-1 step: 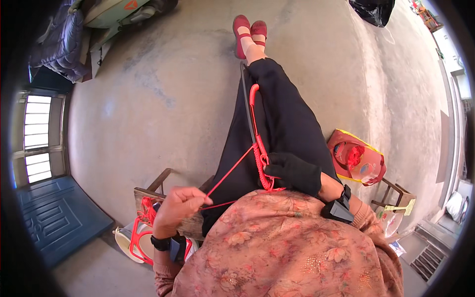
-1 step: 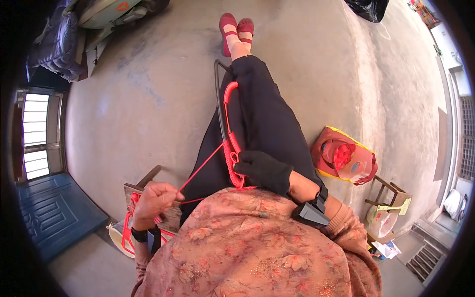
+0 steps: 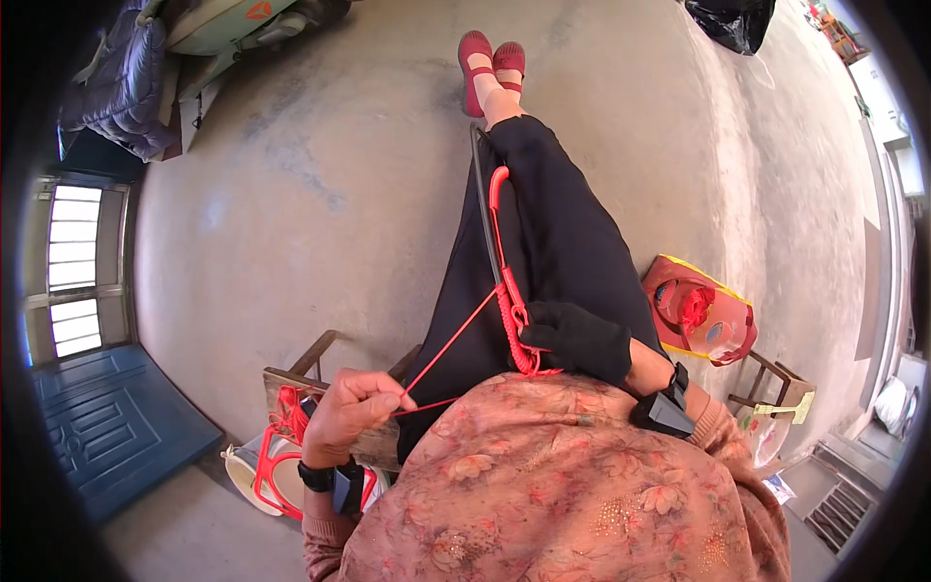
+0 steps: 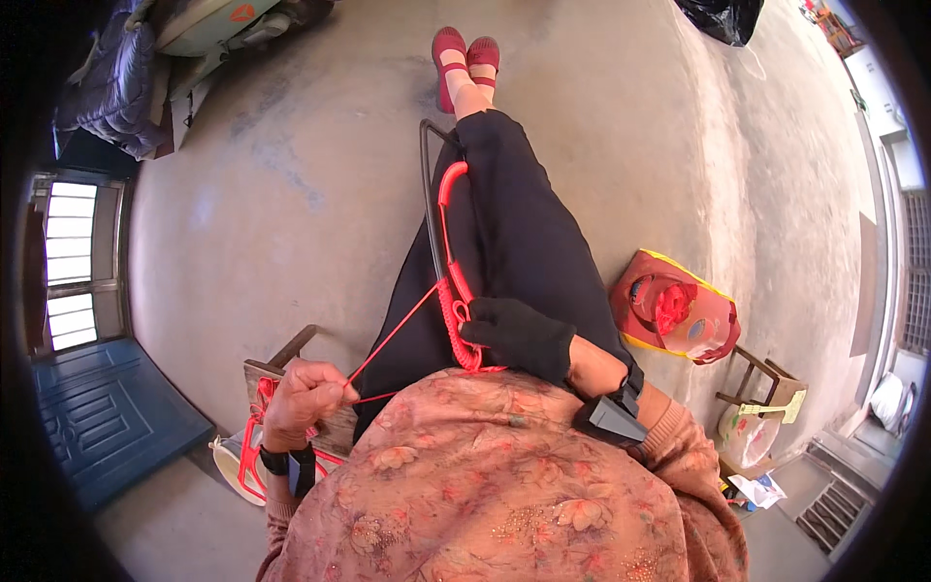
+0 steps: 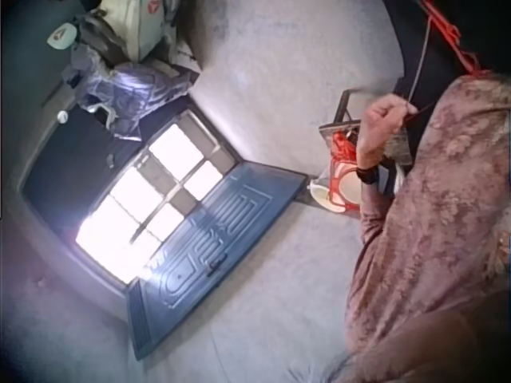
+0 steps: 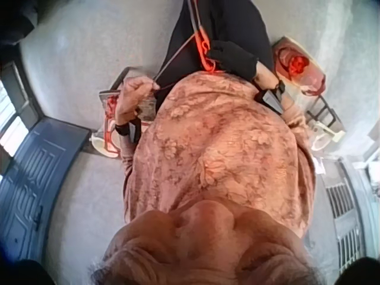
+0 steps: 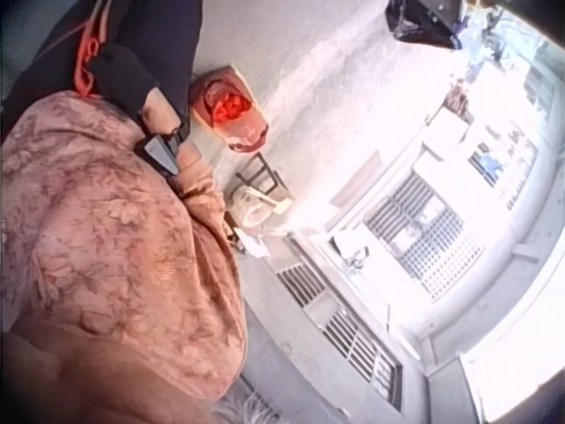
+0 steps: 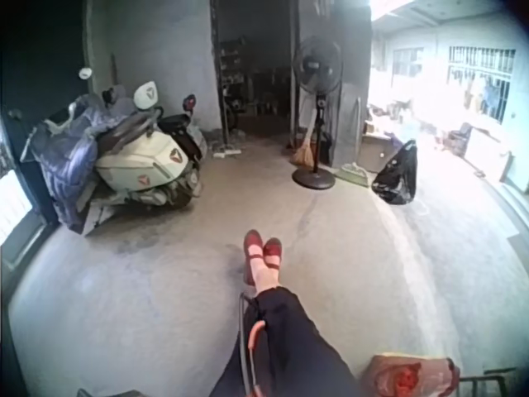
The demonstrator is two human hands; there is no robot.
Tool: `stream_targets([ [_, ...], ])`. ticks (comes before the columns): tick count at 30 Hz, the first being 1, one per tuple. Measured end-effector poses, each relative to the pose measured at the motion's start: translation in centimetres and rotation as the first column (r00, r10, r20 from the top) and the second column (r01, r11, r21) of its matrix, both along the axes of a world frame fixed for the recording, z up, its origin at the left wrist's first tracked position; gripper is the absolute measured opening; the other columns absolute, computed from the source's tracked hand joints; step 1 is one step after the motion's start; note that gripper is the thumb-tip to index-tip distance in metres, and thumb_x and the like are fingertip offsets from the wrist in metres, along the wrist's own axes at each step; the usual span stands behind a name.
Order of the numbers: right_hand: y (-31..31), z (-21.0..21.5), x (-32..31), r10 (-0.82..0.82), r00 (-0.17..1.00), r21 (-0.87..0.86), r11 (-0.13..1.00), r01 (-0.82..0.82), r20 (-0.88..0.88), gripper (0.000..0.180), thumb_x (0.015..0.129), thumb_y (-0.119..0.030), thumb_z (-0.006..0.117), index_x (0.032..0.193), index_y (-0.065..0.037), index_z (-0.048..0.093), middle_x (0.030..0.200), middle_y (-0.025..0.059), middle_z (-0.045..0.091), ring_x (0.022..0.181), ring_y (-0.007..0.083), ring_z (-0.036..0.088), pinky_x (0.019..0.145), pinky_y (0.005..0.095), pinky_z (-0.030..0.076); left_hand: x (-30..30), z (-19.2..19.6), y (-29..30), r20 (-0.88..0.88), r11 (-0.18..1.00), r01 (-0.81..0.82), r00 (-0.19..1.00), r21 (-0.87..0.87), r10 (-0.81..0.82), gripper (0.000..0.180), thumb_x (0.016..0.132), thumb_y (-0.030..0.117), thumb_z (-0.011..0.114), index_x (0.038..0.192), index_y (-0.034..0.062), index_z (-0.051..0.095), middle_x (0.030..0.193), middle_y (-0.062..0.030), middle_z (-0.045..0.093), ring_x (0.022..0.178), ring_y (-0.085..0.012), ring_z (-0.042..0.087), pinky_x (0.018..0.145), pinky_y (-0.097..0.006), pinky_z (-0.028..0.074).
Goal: The person is wrapping a red plastic cord around a black metal chair frame component.
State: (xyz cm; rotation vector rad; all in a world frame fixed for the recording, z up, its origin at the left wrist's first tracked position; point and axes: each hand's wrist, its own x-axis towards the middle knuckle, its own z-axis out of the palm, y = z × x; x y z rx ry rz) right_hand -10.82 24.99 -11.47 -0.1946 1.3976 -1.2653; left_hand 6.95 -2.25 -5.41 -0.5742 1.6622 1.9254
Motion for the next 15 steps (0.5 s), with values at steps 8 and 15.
stream_targets([
  [8,1.6,4.3,-2.6,0.071,0.838,0.275,0.957,0.097,-0.541,0.017,0.091,-0.013,0.055,0.104,-0.003,0.061,0.090,-0.0013,0.060,0.080,0.0076,0.053,0.067,0.0270,0.045,-4.8,-2.1,1.8,-0.283,0.648,-0.226,0.761,0.727,0.583,0.029,0.088,0.025,0.061,0.102,-0.0001,0.059,0.117,-0.0209,0.057,0.095,-0.0262,0.061,0.052,-0.031,0.052],
  [15,2.8,2.2,-5.0,-0.446,0.695,-0.050,0.858,0.511,-0.565,0.016,0.087,-0.014,0.061,0.096,0.000,0.063,0.077,0.0031,0.064,0.071,0.0086,0.057,0.065,0.0266,0.047,-11.6,-4.7,6.6,-0.212,0.850,-0.251,0.900,0.464,0.382,0.040,0.094,0.021,0.051,0.128,0.0005,0.047,0.132,-0.0164,0.048,0.117,-0.0264,0.052,0.084,-0.038,0.051],
])
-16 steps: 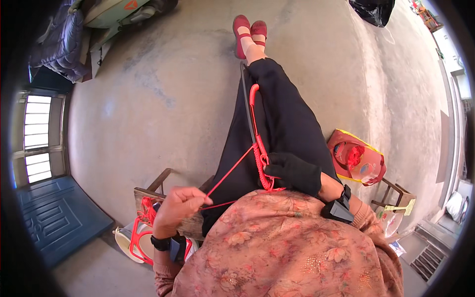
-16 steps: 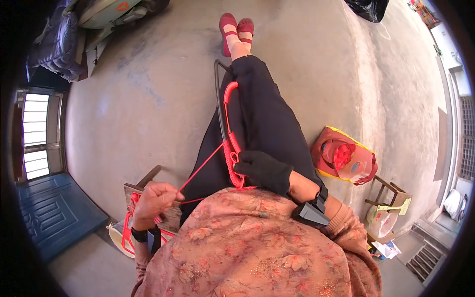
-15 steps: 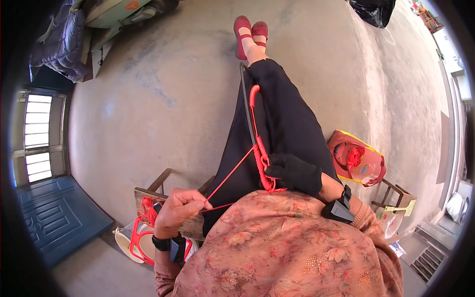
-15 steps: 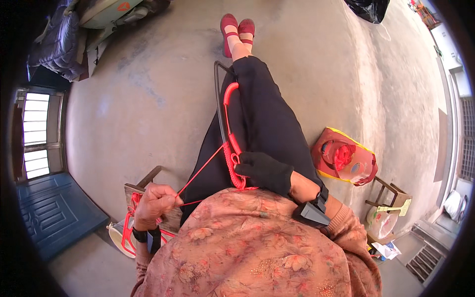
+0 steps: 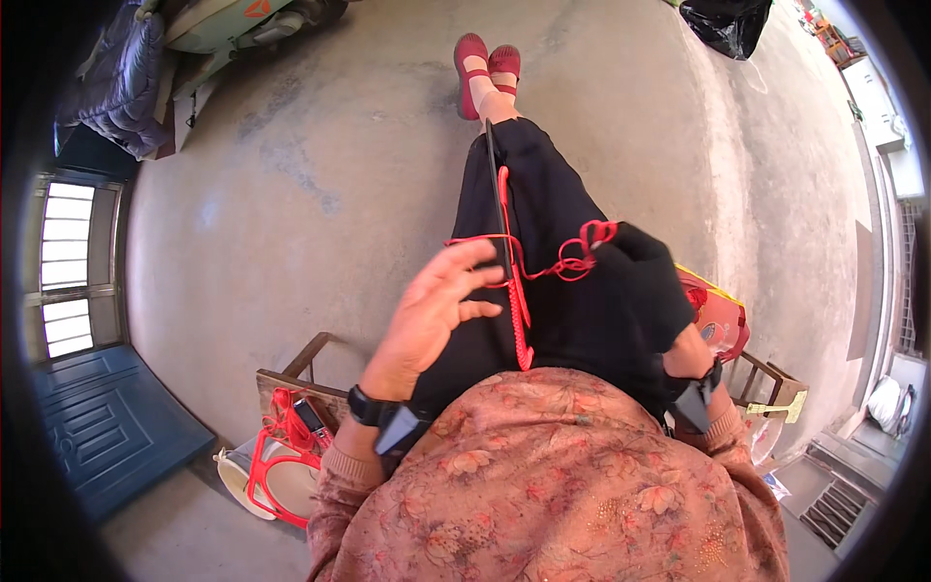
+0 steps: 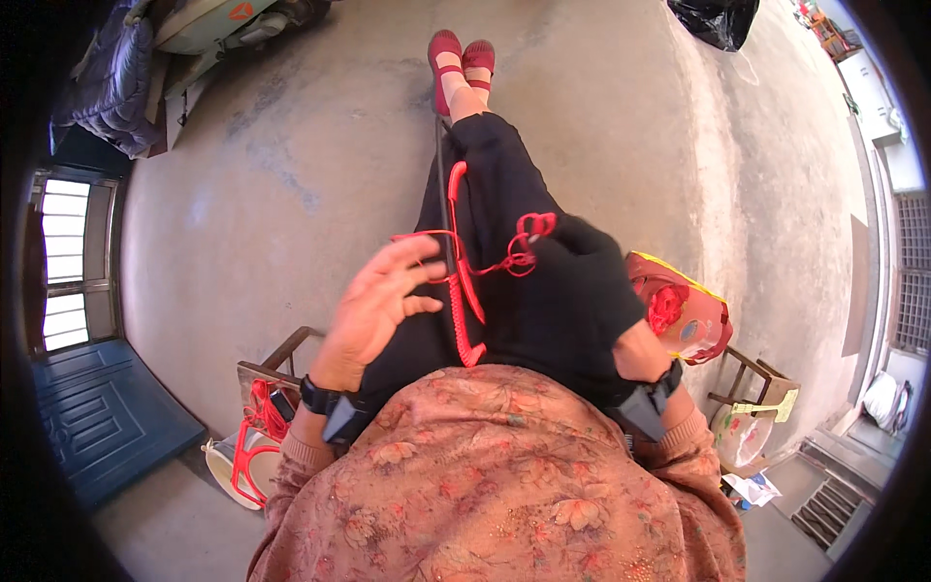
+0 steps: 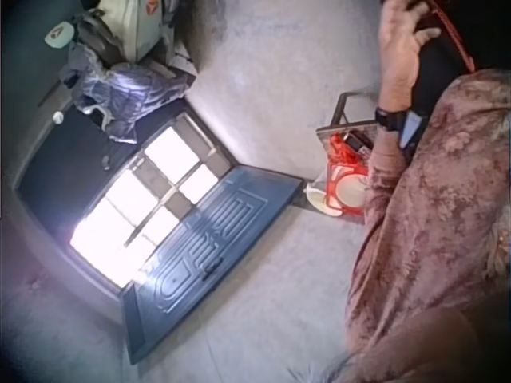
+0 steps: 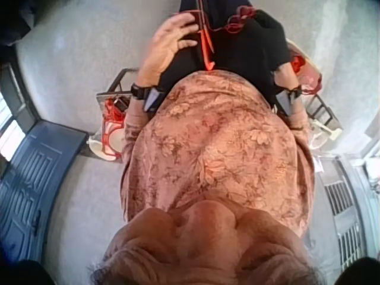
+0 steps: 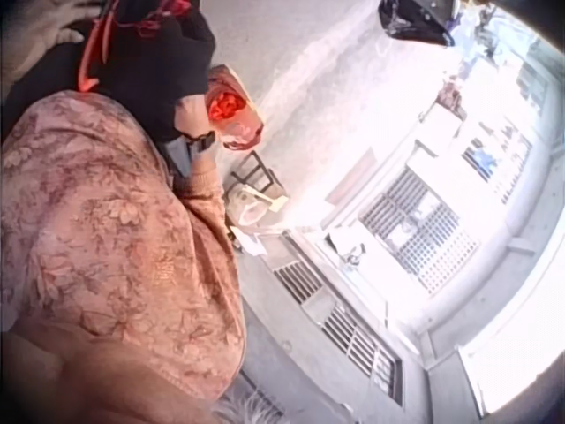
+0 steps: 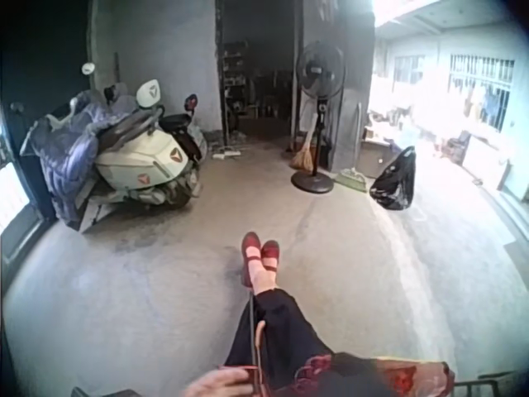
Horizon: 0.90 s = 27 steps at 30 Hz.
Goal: The person is wrapping a red plastic cord around a black metal chair frame component.
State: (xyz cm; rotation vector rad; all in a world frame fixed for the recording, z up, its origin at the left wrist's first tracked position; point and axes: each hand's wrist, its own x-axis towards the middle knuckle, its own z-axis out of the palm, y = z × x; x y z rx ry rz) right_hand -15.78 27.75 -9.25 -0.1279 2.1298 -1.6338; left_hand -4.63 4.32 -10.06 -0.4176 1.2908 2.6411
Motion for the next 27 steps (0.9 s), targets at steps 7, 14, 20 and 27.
stream_targets([
  [7,-4.0,-2.3,3.4,0.313,0.950,0.131,0.941,-0.312,0.017,0.019,0.083,-0.014,0.064,0.096,-0.001,0.062,0.077,0.0126,0.064,0.074,0.0161,0.062,0.071,0.0285,0.049,0.1,-1.5,2.4,0.211,0.868,0.256,0.961,-0.426,-0.180,0.024,0.092,0.008,0.056,0.114,-0.0013,0.056,0.090,-0.0062,0.065,0.070,-0.0114,0.063,0.059,-0.023,0.052],
  [14,-3.3,-1.1,2.3,0.309,0.933,0.116,0.950,-0.291,-0.186,0.028,0.082,-0.016,0.065,0.106,-0.002,0.059,0.095,0.0128,0.064,0.085,0.0233,0.064,0.076,0.0315,0.050,0.5,-1.3,0.0,0.266,0.793,0.195,0.963,-0.577,-0.042,0.017,0.091,0.011,0.059,0.106,0.0022,0.058,0.090,-0.0035,0.064,0.070,-0.0083,0.060,0.058,-0.023,0.052],
  [20,-5.6,1.1,0.8,0.194,0.779,0.143,0.980,-0.135,-0.597,0.037,0.079,-0.020,0.068,0.110,-0.003,0.059,0.105,0.0131,0.063,0.090,0.0284,0.063,0.079,0.0348,0.050,1.6,8.6,-4.8,0.041,0.959,-0.280,0.960,0.047,0.278,0.017,0.098,0.022,0.048,0.106,0.0071,0.051,0.087,-0.0044,0.054,0.069,-0.0114,0.052,0.058,-0.024,0.046],
  [27,-5.4,1.3,-1.4,0.513,0.848,-0.208,0.822,-0.530,-0.133,0.018,0.080,-0.014,0.065,0.093,-0.004,0.060,0.092,0.0081,0.060,0.080,0.0199,0.061,0.068,0.0307,0.048,3.2,15.4,-9.1,-0.281,0.850,-0.521,0.806,0.082,0.521,0.018,0.100,0.020,0.045,0.109,0.0050,0.045,0.082,-0.0025,0.050,0.065,-0.0082,0.046,0.055,-0.022,0.039],
])
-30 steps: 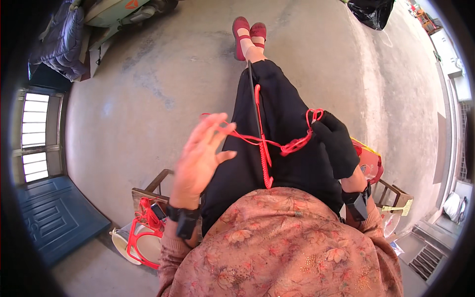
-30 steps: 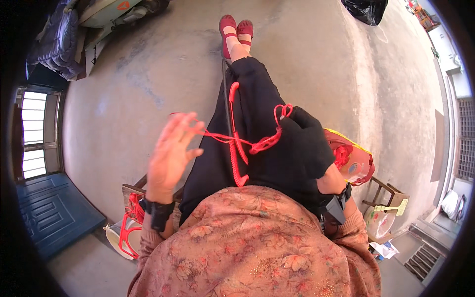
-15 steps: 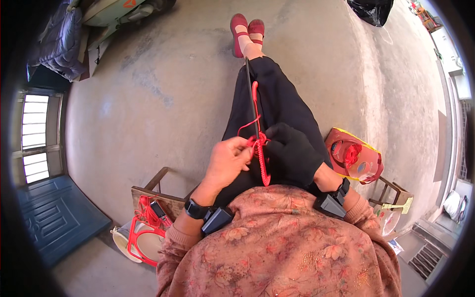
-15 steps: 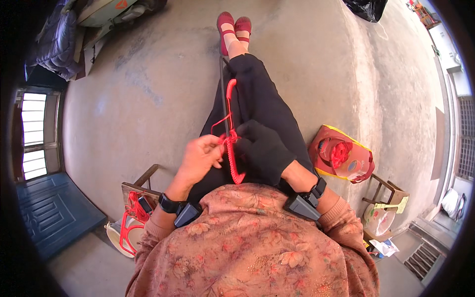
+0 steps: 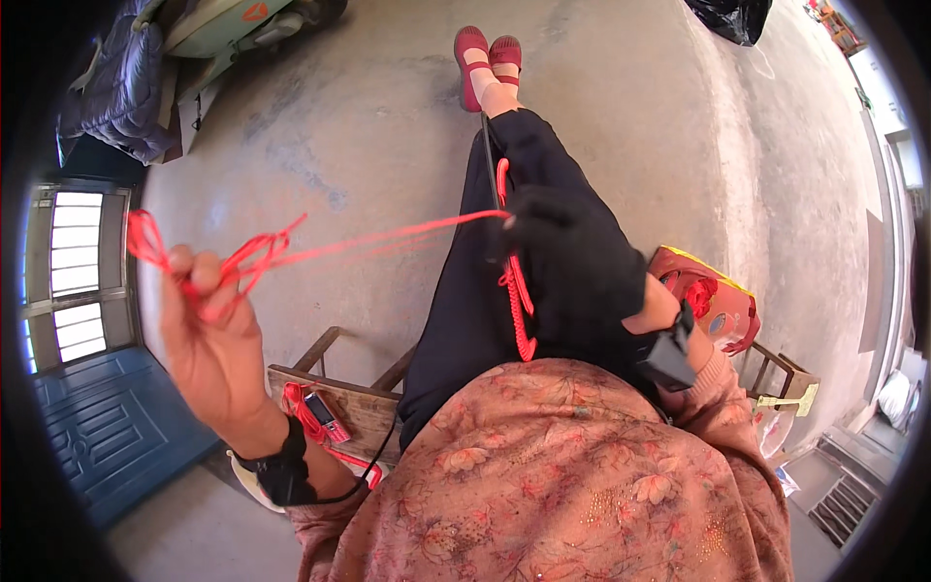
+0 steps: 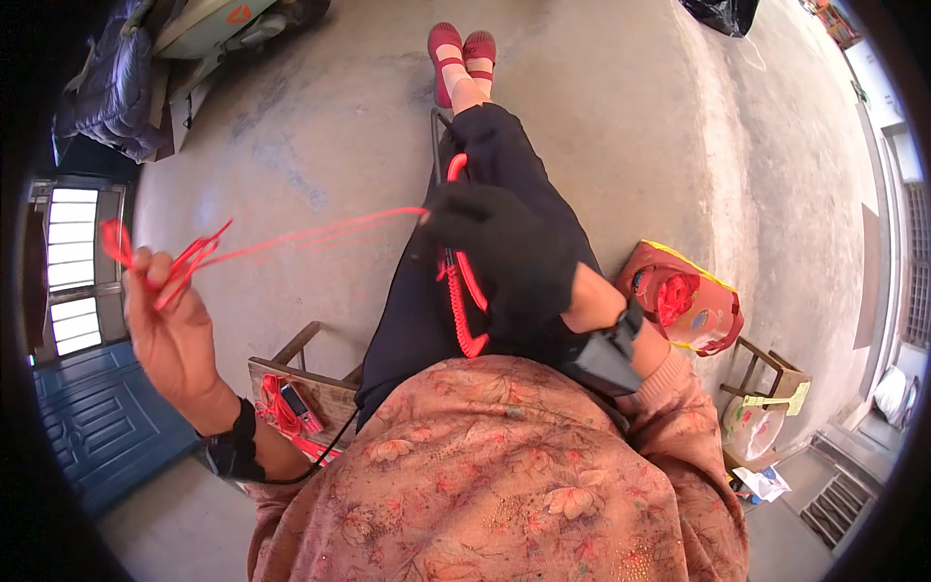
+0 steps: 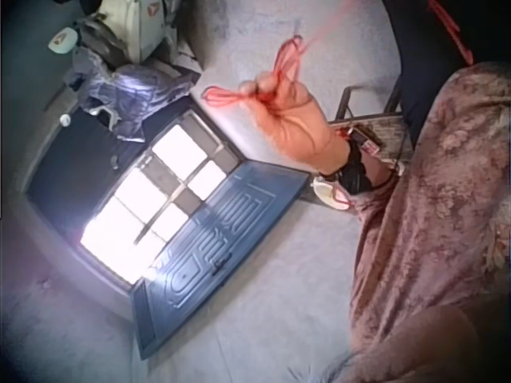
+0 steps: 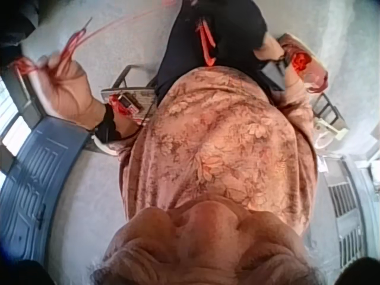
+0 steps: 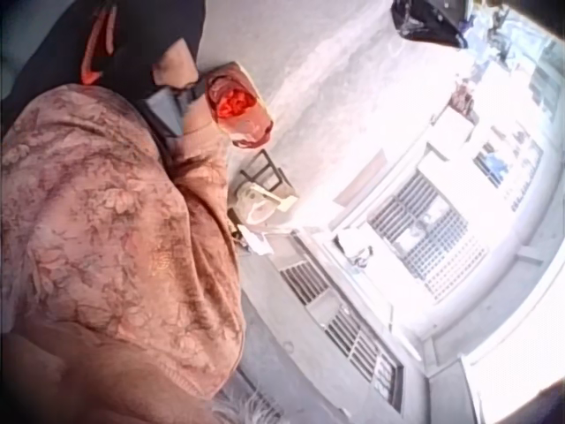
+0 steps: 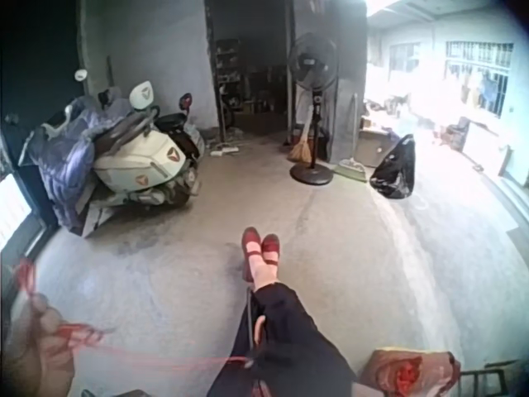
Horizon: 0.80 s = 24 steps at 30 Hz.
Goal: The person is wrapping a red plastic cord around a black metal chair frame component.
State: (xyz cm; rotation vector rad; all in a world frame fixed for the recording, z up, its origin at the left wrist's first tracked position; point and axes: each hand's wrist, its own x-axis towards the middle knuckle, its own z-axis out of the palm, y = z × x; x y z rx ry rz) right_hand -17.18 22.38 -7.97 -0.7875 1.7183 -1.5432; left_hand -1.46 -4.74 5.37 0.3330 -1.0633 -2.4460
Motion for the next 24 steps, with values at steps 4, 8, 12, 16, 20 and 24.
stream_targets([
  [4,1.1,3.1,1.3,-0.146,0.714,-0.139,0.935,0.325,0.685,0.011,0.091,-0.012,0.050,0.085,-0.005,0.055,0.070,0.0034,0.055,0.066,0.0113,0.056,0.057,0.0244,0.043,-1.1,-7.5,1.0,0.424,0.888,0.043,0.888,-0.458,0.175,0.021,0.097,0.021,0.051,0.101,0.0020,0.058,0.076,-0.0042,0.058,0.059,-0.0084,0.053,0.053,-0.022,0.045],
  [8,3.3,4.7,2.6,-0.218,0.929,0.060,0.976,0.210,0.298,0.008,0.092,-0.011,0.050,0.089,-0.006,0.054,0.066,0.0023,0.053,0.059,0.0105,0.053,0.055,0.0234,0.042,-2.5,-13.0,6.5,0.655,0.802,0.529,0.715,-0.276,-0.246,0.020,0.091,0.019,0.060,0.099,0.0012,0.059,0.070,0.0000,0.058,0.059,-0.0052,0.052,0.050,-0.020,0.043],
  [12,3.9,6.2,4.5,-0.234,0.872,-0.024,0.963,0.270,0.430,0.002,0.086,-0.006,0.055,0.085,-0.005,0.054,0.068,-0.0009,0.050,0.055,0.0047,0.045,0.048,0.0206,0.035,-3.7,-16.2,11.7,0.657,0.593,0.615,0.731,-0.519,-0.184,0.029,0.076,0.019,0.074,0.088,-0.0004,0.057,0.063,0.0000,0.052,0.057,-0.0054,0.046,0.051,-0.024,0.040],
  [16,5.3,9.2,4.4,-0.209,0.760,0.135,0.978,0.160,0.615,0.009,0.092,-0.013,0.052,0.087,-0.005,0.055,0.066,0.0005,0.050,0.056,0.0061,0.047,0.051,0.0219,0.037,-3.7,-16.9,11.7,0.714,0.564,0.637,0.691,-0.526,-0.115,0.027,0.070,0.016,0.075,0.083,-0.0004,0.057,0.061,0.0012,0.050,0.057,-0.0057,0.045,0.053,-0.024,0.041],
  [20,4.8,8.5,2.9,-0.287,0.859,0.080,0.957,0.280,0.424,0.011,0.090,-0.012,0.055,0.087,-0.003,0.060,0.071,0.0019,0.054,0.058,0.0086,0.049,0.054,0.0234,0.039,-3.0,-17.6,11.0,0.665,0.657,0.583,0.729,-0.479,-0.161,0.026,0.075,0.016,0.072,0.089,-0.0004,0.058,0.067,-0.0002,0.054,0.059,-0.0067,0.050,0.056,-0.024,0.045],
  [24,4.2,3.2,-0.3,-0.248,0.693,0.251,0.807,0.534,-0.677,0.018,0.086,-0.010,0.060,0.103,-0.004,0.062,0.091,0.0076,0.067,0.088,0.0192,0.063,0.079,0.0319,0.048,-2.9,-15.0,7.0,0.491,0.945,0.314,0.840,-0.097,-0.228,0.022,0.086,0.011,0.064,0.103,-0.0011,0.057,0.086,-0.0061,0.061,0.069,-0.0100,0.059,0.061,-0.024,0.050],
])
